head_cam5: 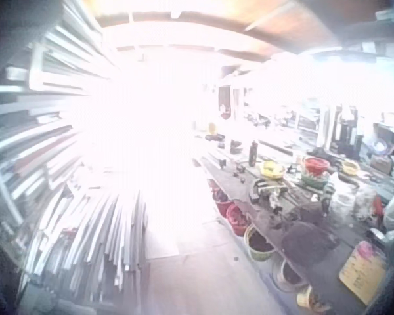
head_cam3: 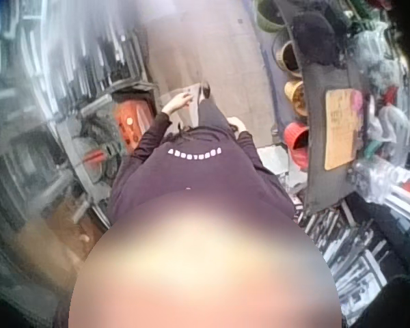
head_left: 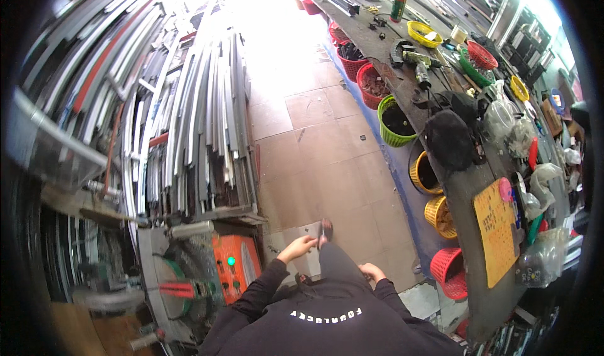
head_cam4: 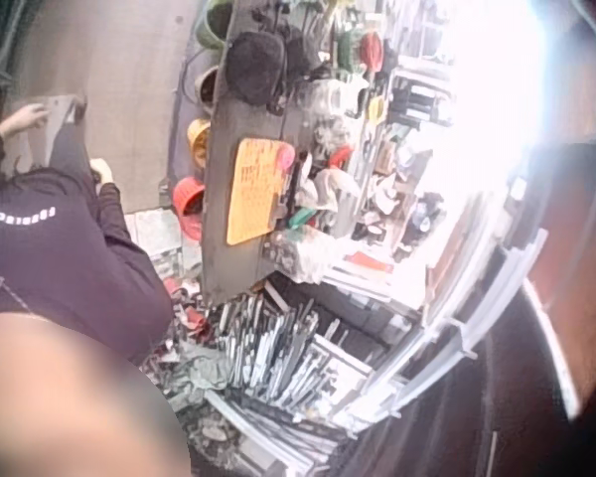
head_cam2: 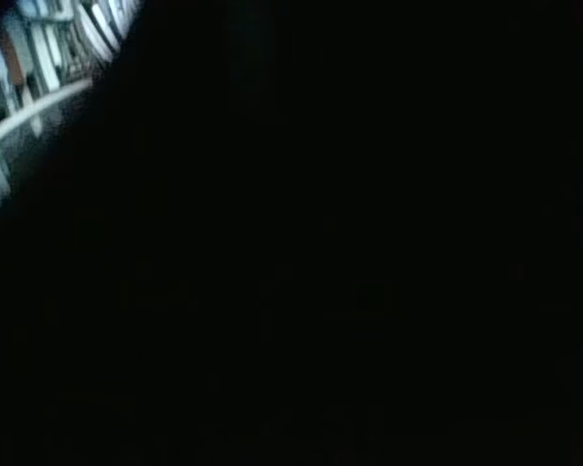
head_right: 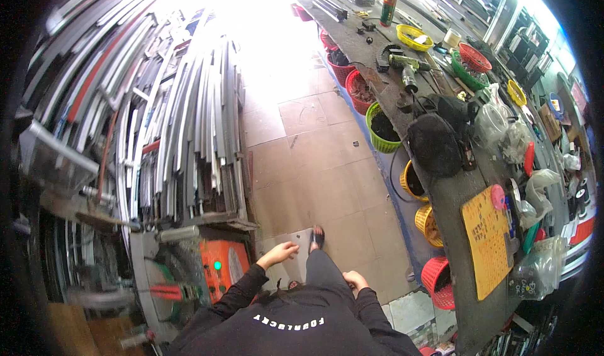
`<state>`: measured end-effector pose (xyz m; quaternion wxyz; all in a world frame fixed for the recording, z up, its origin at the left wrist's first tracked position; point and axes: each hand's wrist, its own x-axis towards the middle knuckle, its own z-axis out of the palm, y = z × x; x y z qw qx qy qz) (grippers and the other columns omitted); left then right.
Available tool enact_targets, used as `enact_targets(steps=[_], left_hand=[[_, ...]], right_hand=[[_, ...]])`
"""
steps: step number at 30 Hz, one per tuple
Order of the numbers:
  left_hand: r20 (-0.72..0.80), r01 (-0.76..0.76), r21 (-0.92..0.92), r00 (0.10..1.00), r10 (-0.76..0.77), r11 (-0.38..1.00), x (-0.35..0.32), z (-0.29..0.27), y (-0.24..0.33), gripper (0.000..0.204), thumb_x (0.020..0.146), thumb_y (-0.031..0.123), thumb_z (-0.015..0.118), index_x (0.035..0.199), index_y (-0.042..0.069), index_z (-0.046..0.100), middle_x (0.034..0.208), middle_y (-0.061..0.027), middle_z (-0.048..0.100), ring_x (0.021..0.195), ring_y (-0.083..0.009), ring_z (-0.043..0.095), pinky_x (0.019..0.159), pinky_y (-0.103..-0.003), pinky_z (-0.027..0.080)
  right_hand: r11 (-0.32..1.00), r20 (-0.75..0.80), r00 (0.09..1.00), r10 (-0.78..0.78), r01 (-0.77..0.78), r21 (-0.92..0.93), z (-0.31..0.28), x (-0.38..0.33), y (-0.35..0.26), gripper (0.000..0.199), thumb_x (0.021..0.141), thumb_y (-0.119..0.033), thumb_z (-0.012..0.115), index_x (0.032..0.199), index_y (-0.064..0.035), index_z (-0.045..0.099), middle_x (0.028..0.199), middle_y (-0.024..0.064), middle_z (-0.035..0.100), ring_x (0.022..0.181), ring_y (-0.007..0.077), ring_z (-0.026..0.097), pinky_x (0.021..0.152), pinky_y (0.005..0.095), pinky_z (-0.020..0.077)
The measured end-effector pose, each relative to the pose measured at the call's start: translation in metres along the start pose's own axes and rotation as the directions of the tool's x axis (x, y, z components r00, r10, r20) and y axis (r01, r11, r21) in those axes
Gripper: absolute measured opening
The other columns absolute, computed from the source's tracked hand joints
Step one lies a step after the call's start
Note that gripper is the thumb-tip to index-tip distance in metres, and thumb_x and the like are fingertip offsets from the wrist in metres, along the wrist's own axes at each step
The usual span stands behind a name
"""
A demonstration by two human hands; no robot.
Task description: The person assembles a metal profile with black plastic end caps and a small black box. They use a cordless drill to drive screws into the profile, cut a plastic strip with scissors, and attach components by hand.
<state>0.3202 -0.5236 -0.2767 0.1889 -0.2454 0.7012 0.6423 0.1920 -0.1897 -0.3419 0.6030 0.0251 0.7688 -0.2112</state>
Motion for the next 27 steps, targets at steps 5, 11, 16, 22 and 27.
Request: enact_targets(steps=[5,11,16,22,27], left_hand=[[0.011,-0.071,-0.113,0.997,0.073,0.991,0.11,-0.092,0.11,0.05,0.102,0.038,0.055,0.134,0.0,0.057,0.119,-0.0113,0.068,0.099,-0.0182,0.066,0.086,-0.032,0.052],[-0.118,-0.152,-0.053,0.982,0.145,0.987,0.196,-0.212,0.194,0.047,0.101,0.036,0.057,0.132,0.001,0.059,0.115,-0.011,0.071,0.096,-0.018,0.067,0.088,-0.033,0.052],[-0.238,0.112,0.25,0.97,-0.052,0.962,0.289,-0.327,0.188,0.06,0.097,0.05,0.056,0.122,-0.003,0.066,0.123,-0.0224,0.068,0.115,-0.0346,0.066,0.099,-0.04,0.049],[-0.08,0.323,0.68,0.925,-0.371,0.658,0.41,-0.446,0.167,0.067,0.093,0.061,0.056,0.102,-0.004,0.073,0.107,-0.0287,0.069,0.107,-0.0445,0.066,0.091,-0.048,0.052],[0.151,-0.002,0.869,0.954,-0.261,0.496,0.522,-0.511,0.178,0.061,0.091,0.055,0.063,0.09,-0.004,0.074,0.096,-0.0259,0.071,0.094,-0.0423,0.07,0.079,-0.045,0.057]], right_hand=[[0.973,-0.094,0.996,-0.008,-0.014,-0.229,-0.086,0.023,-0.152,0.06,0.097,-0.047,0.051,0.106,0.0094,0.07,0.096,0.027,0.072,0.085,0.0381,0.072,0.075,0.0471,0.0585],[0.845,0.05,0.925,-0.377,0.321,0.427,-0.204,0.023,-0.396,0.049,0.104,-0.04,0.046,0.104,0.0027,0.071,0.079,0.0148,0.074,0.074,0.0226,0.073,0.067,0.035,0.0575],[0.704,-0.038,0.72,-0.692,0.687,0.18,-0.274,0.002,-0.629,0.035,0.102,-0.031,0.058,0.108,0.0022,0.069,0.091,0.0132,0.074,0.083,0.0215,0.071,0.08,0.0346,0.0557],[0.241,-0.417,0.173,-0.893,0.963,-0.117,-0.436,-0.09,-0.818,0.032,0.102,-0.027,0.059,0.107,0.0026,0.069,0.094,0.0094,0.072,0.087,0.0157,0.068,0.081,0.0301,0.0544],[0.322,-0.612,0.203,-0.764,0.942,-0.089,-0.571,-0.094,-0.896,0.038,0.105,-0.031,0.054,0.109,0.0037,0.067,0.098,0.0094,0.072,0.089,0.0138,0.068,0.083,0.0274,0.0529]])
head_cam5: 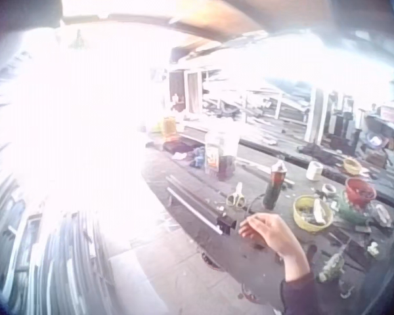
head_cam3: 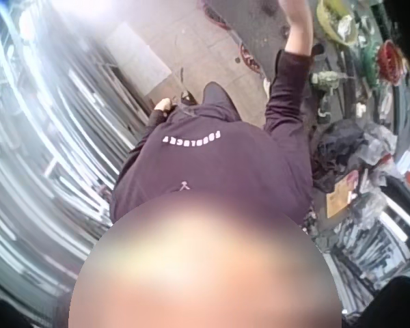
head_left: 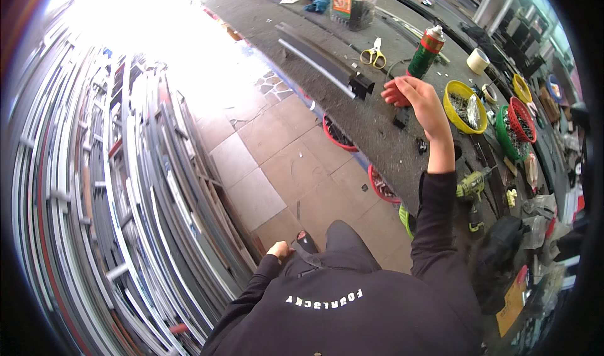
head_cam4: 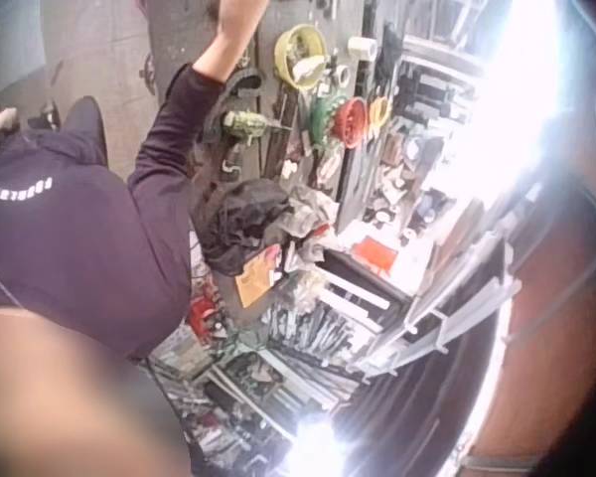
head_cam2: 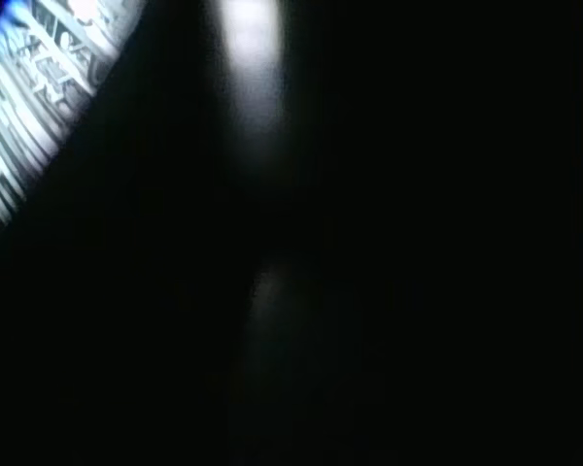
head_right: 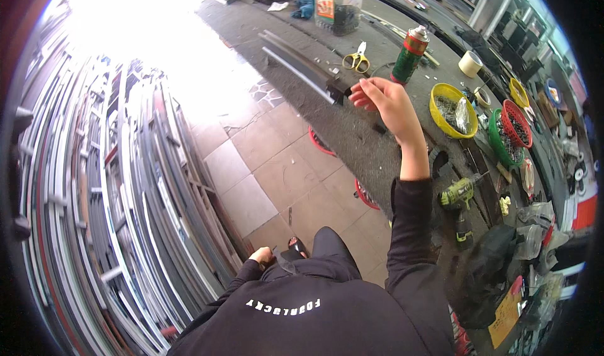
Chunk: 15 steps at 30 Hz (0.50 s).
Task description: The person assembles a metal profile with black plastic end caps and a small black box. They use a cordless drill to drive screws into the profile, cut a plastic strip with scissors, and attach components by hand.
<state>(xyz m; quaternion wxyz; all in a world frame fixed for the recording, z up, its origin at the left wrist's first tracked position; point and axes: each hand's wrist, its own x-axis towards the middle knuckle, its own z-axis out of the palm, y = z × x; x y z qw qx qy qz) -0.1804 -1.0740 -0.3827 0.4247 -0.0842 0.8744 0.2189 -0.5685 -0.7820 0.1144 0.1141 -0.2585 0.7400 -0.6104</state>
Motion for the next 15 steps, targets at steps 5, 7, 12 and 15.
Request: enact_targets(steps=[5,7,12,15], left_hand=[[-0.168,0.082,0.078,0.983,-0.068,0.994,0.061,-0.106,0.006,0.065,0.068,0.055,0.086,0.086,-0.006,0.074,0.091,-0.0249,0.072,0.087,-0.0377,0.073,0.076,-0.044,0.059],[-0.385,0.063,0.057,0.922,-0.036,0.996,0.073,-0.169,0.022,0.059,0.066,0.053,0.087,0.072,-0.004,0.073,0.08,-0.022,0.072,0.074,-0.0336,0.074,0.069,-0.042,0.06],[-0.395,-0.062,-0.508,0.903,-0.168,0.859,0.049,-0.365,0.084,0.07,0.094,0.061,0.056,0.066,0.0,0.074,0.052,-0.0135,0.06,0.05,-0.0206,0.063,0.059,-0.034,0.054],[-0.489,-0.437,-0.616,0.864,0.118,0.656,0.0,-0.47,0.121,0.066,0.102,0.05,0.049,0.056,0.003,0.054,0.047,-0.0072,0.046,0.044,-0.016,0.047,0.046,-0.033,0.035]], right_hand=[[0.901,-0.184,0.957,0.225,-0.276,-0.334,-0.042,0.159,0.098,0.035,0.098,-0.03,0.064,0.108,0.0038,0.067,0.096,0.0082,0.072,0.086,0.0135,0.067,0.076,0.0275,0.0525],[0.705,-0.352,0.919,0.179,-0.369,-0.606,-0.045,0.208,0.14,0.045,0.09,-0.045,0.065,0.097,-0.001,0.07,0.09,0.0218,0.072,0.087,0.0348,0.07,0.079,0.0425,0.0528],[0.278,-0.414,0.879,0.236,-0.47,-0.838,-0.032,0.253,0.187,0.05,0.093,-0.05,0.06,0.112,-0.005,0.073,0.108,0.0181,0.073,0.102,0.033,0.071,0.083,0.0453,0.0568],[0.15,-0.444,0.839,0.314,-0.505,-0.85,-0.023,0.261,0.183,0.043,0.088,-0.045,0.066,0.107,-0.0074,0.074,0.109,0.0124,0.073,0.1,0.0293,0.072,0.079,0.0421,0.0575]])
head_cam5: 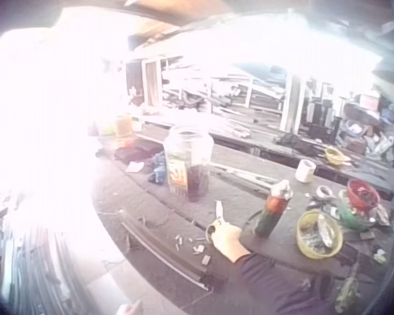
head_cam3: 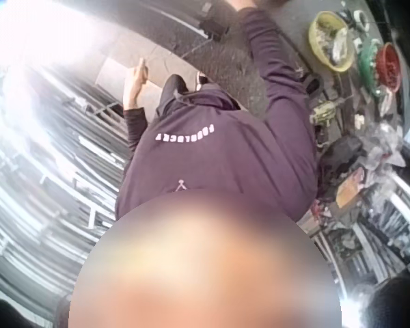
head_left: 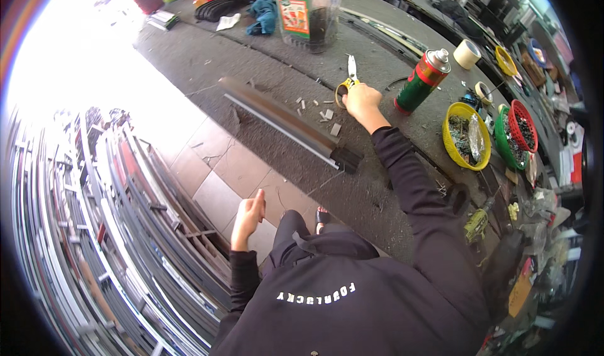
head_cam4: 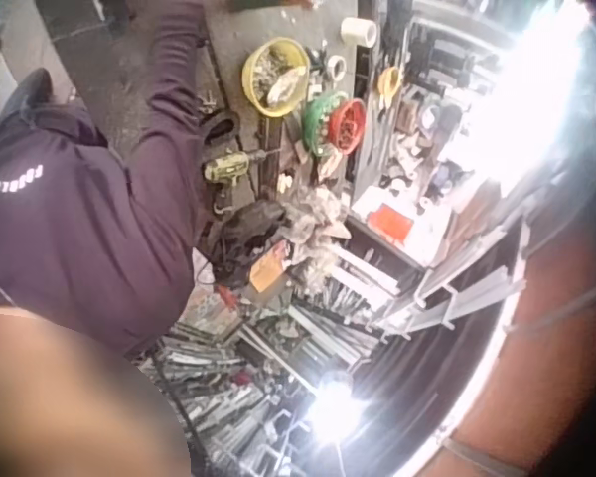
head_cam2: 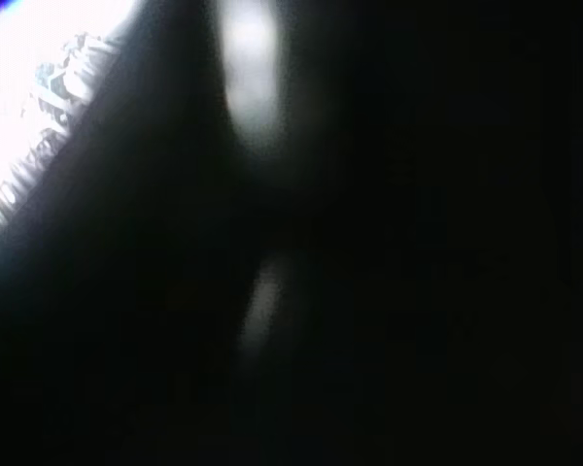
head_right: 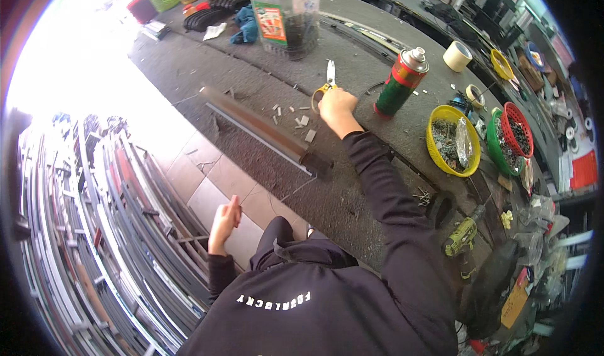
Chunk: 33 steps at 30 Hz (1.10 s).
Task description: The person assembles a metal profile with black plastic end caps and a small black box. They use a cordless drill to drive screws into the profile, cut a plastic strip with scissors, and attach components by hand.
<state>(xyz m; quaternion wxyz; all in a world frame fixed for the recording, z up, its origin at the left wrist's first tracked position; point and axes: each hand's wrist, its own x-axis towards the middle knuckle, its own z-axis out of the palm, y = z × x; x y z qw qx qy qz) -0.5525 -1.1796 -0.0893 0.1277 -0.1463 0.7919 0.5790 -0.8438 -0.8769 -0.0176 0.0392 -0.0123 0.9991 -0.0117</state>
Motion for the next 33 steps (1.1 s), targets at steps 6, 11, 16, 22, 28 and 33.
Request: enact_targets(steps=[6,11,16,22,28,33], left_hand=[[0.249,-0.848,0.452,0.417,0.874,0.276,0.069,-0.013,0.188,0.039,0.072,0.038,0.084,0.078,0.008,0.061,0.078,-0.0018,0.063,0.08,-0.0247,0.061,0.074,-0.038,0.047],[0.625,-0.937,0.347,0.254,0.738,0.028,0.136,0.02,0.24,0.058,0.057,0.042,0.088,0.1,0.01,0.066,0.094,-0.0072,0.068,0.092,-0.0321,0.067,0.078,-0.045,0.05],[0.815,-0.93,0.347,0.362,0.452,0.119,0.163,0.025,0.223,0.05,0.064,0.041,0.089,0.097,0.011,0.067,0.077,-0.006,0.071,0.073,-0.0292,0.07,0.065,-0.039,0.053],[0.78,-0.933,0.334,0.352,0.518,0.131,0.162,0.026,0.225,0.044,0.065,0.04,0.09,0.093,0.012,0.07,0.076,-0.0071,0.072,0.069,-0.0265,0.072,0.064,-0.037,0.055],[0.768,-0.944,0.273,0.33,0.548,0.186,0.152,0.022,0.24,0.038,0.065,0.032,0.09,0.092,0.012,0.072,0.077,-0.005,0.073,0.066,-0.0218,0.072,0.062,-0.033,0.056],[0.765,-0.953,0.253,0.302,0.57,0.166,0.149,0.024,0.243,0.037,0.065,0.03,0.09,0.092,0.012,0.071,0.075,-0.0036,0.073,0.064,-0.021,0.071,0.061,-0.033,0.055]], right_hand=[[0.987,-0.023,1.0,0.011,-0.007,0.16,-0.051,-0.037,0.025,0.031,0.083,-0.032,0.07,0.087,-0.0014,0.073,0.091,0.0201,0.073,0.088,0.0347,0.072,0.077,0.0461,0.0572],[0.72,-0.448,0.787,0.424,0.008,0.694,-0.09,-0.197,0.031,0.032,0.091,-0.022,0.068,0.113,-0.001,0.057,0.08,0.01,0.069,0.065,0.0257,0.064,0.069,0.0375,0.0494],[0.064,-0.203,0.221,0.954,0.512,0.857,-0.076,-0.3,-0.027,0.03,0.106,-0.031,0.042,0.081,-0.0143,0.044,0.05,-0.0057,0.03,0.041,0.0062,0.022,0.047,0.0234,0.0235],[-0.426,0.281,0.796,0.535,-0.033,0.904,0.007,-0.31,-0.116,0.021,0.105,-0.021,0.051,0.089,-0.0084,0.054,0.063,-0.0052,0.041,0.049,0.0037,0.037,0.045,0.0209,0.028],[-0.557,0.244,0.727,0.642,0.224,0.8,0.004,-0.312,-0.122,0.018,0.103,-0.02,0.056,0.088,-0.0102,0.054,0.064,-0.0066,0.041,0.054,0.0023,0.037,0.051,0.0216,0.0303],[-0.456,0.1,0.509,0.855,0.644,0.614,0.004,-0.315,-0.121,0.017,0.103,-0.019,0.056,0.091,-0.0074,0.06,0.064,-0.0092,0.043,0.056,0.0023,0.036,0.052,0.0229,0.0312]])
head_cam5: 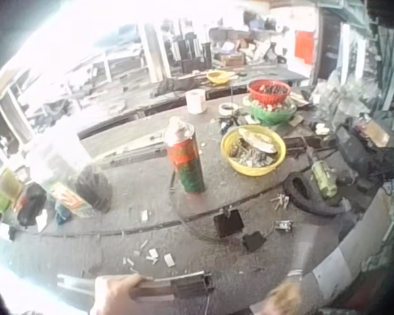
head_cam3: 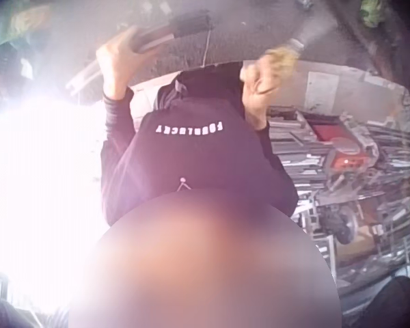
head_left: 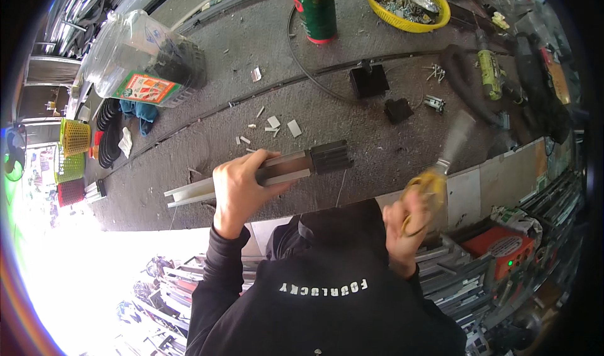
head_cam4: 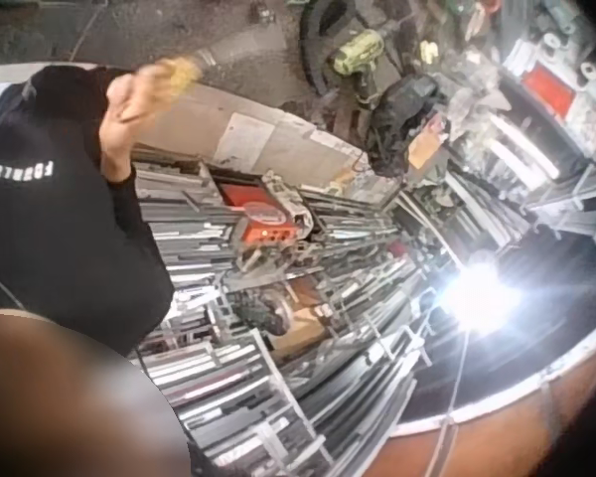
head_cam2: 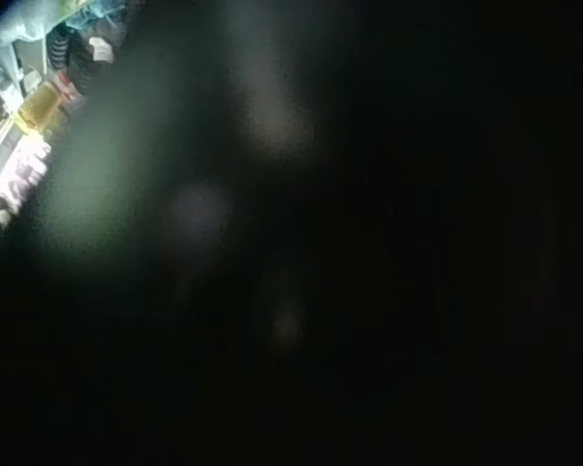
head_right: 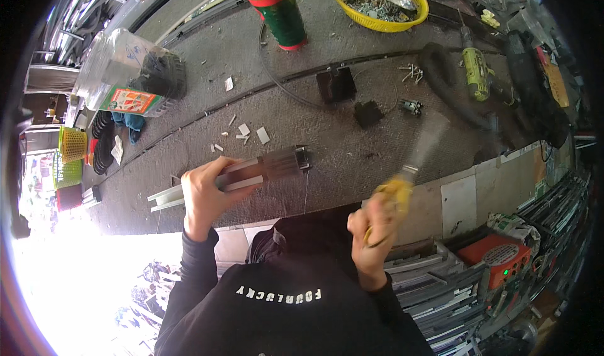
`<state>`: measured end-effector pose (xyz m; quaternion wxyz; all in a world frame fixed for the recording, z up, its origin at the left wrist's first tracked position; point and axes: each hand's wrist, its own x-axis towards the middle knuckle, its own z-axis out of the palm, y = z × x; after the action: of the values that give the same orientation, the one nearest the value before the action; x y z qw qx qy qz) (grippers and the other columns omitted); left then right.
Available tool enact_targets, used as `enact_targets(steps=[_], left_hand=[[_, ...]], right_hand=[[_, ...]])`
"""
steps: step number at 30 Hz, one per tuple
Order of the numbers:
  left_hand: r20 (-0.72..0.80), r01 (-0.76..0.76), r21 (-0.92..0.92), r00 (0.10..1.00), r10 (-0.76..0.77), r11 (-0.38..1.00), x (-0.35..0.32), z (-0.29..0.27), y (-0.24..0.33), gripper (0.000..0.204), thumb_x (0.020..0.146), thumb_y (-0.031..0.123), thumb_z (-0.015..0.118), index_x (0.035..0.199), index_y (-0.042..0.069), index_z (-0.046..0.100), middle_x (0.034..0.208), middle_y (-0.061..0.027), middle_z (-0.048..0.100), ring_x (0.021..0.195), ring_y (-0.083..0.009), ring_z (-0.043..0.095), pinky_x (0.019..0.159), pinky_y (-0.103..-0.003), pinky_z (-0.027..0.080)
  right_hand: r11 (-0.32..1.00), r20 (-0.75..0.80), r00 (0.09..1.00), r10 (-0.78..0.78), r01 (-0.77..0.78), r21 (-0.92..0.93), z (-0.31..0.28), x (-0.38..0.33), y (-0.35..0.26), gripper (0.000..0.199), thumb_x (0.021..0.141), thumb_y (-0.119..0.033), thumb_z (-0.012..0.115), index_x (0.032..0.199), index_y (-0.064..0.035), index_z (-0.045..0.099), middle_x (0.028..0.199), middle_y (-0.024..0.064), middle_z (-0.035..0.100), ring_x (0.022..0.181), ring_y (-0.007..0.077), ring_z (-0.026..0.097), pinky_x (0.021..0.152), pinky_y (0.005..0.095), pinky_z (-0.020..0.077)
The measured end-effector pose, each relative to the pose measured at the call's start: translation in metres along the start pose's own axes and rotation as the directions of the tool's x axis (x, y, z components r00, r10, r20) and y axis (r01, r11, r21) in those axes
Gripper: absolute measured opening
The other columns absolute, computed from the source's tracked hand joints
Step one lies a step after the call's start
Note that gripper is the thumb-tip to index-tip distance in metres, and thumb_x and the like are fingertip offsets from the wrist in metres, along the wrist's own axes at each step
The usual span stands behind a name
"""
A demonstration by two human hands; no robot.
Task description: The person assembles a metal profile with black plastic end caps and a small black box. They use a cordless drill to drive screws into the profile, cut a plastic strip with scissors, and attach components by hand.
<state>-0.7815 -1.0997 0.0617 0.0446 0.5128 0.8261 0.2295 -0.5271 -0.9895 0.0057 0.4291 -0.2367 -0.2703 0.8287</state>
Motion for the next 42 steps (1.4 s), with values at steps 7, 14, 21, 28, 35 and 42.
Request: enact_targets(steps=[7,14,21,28,35,42], left_hand=[[0.02,0.025,0.046,0.999,-0.026,0.999,0.004,0.001,0.002,0.039,0.064,0.032,0.091,0.09,0.012,0.071,0.076,-0.0041,0.073,0.066,-0.0219,0.071,0.061,-0.033,0.055],[0.067,0.083,0.038,0.994,-0.086,0.996,0.006,0.002,0.004,0.041,0.061,0.034,0.093,0.088,0.011,0.073,0.076,-0.0072,0.073,0.066,-0.0246,0.072,0.063,-0.033,0.055],[0.07,0.028,0.111,0.997,-0.036,0.993,0.008,0.004,0.005,0.042,0.064,0.042,0.09,0.087,0.012,0.071,0.072,-0.0046,0.072,0.063,-0.0231,0.071,0.062,-0.035,0.053],[0.074,0.083,0.108,0.993,-0.092,0.991,0.008,0.005,0.008,0.048,0.057,0.037,0.095,0.087,0.009,0.072,0.076,-0.0081,0.074,0.067,-0.0256,0.072,0.066,-0.033,0.056],[0.064,0.001,0.07,0.998,-0.005,0.998,0.012,0.015,0.019,0.041,0.064,0.041,0.091,0.087,0.012,0.072,0.072,-0.0041,0.072,0.062,-0.0238,0.07,0.06,-0.034,0.053],[0.098,0.027,0.097,0.995,-0.036,0.995,0.014,0.015,0.02,0.039,0.067,0.039,0.088,0.087,0.012,0.07,0.075,-0.0033,0.072,0.066,-0.0244,0.071,0.062,-0.035,0.053]], right_hand=[[0.977,0.125,0.991,0.043,-0.016,-0.213,0.003,0.005,-0.005,0.014,0.098,-0.018,0.066,0.095,-0.0051,0.064,0.067,-0.0068,0.055,0.06,0.0018,0.045,0.055,0.0227,0.0371],[0.948,-0.099,0.982,0.16,-0.181,-0.262,0.005,0.005,-0.008,0.018,0.102,-0.017,0.059,0.091,-0.0024,0.059,0.06,-0.0043,0.043,0.054,0.0027,0.037,0.053,0.0237,0.0359],[0.871,0.207,0.906,0.37,-0.261,-0.417,-0.004,0.021,-0.021,0.026,0.102,-0.011,0.054,0.125,0.0007,0.057,0.092,0.0069,0.066,0.069,0.0053,0.057,0.057,0.0226,0.0418],[0.772,0.189,0.955,0.229,-0.06,-0.632,0.001,0.048,0.007,0.052,0.099,-0.002,0.04,0.15,0.0028,0.034,0.152,0.0224,0.044,0.066,0.0105,0.067,0.047,0.0178,0.0415],[0.77,0.164,0.948,0.274,-0.114,-0.628,-0.002,0.042,0.02,0.053,0.097,0.003,0.042,0.15,0.0035,0.036,0.156,0.0177,0.041,0.066,0.0127,0.067,0.055,0.0212,0.0497],[0.845,-0.037,0.959,-0.28,0.228,-0.484,0.001,0.042,-0.032,0.021,0.106,-0.024,0.053,0.095,-0.0064,0.056,0.06,-0.0035,0.044,0.046,0.0029,0.038,0.043,0.0193,0.0327]])
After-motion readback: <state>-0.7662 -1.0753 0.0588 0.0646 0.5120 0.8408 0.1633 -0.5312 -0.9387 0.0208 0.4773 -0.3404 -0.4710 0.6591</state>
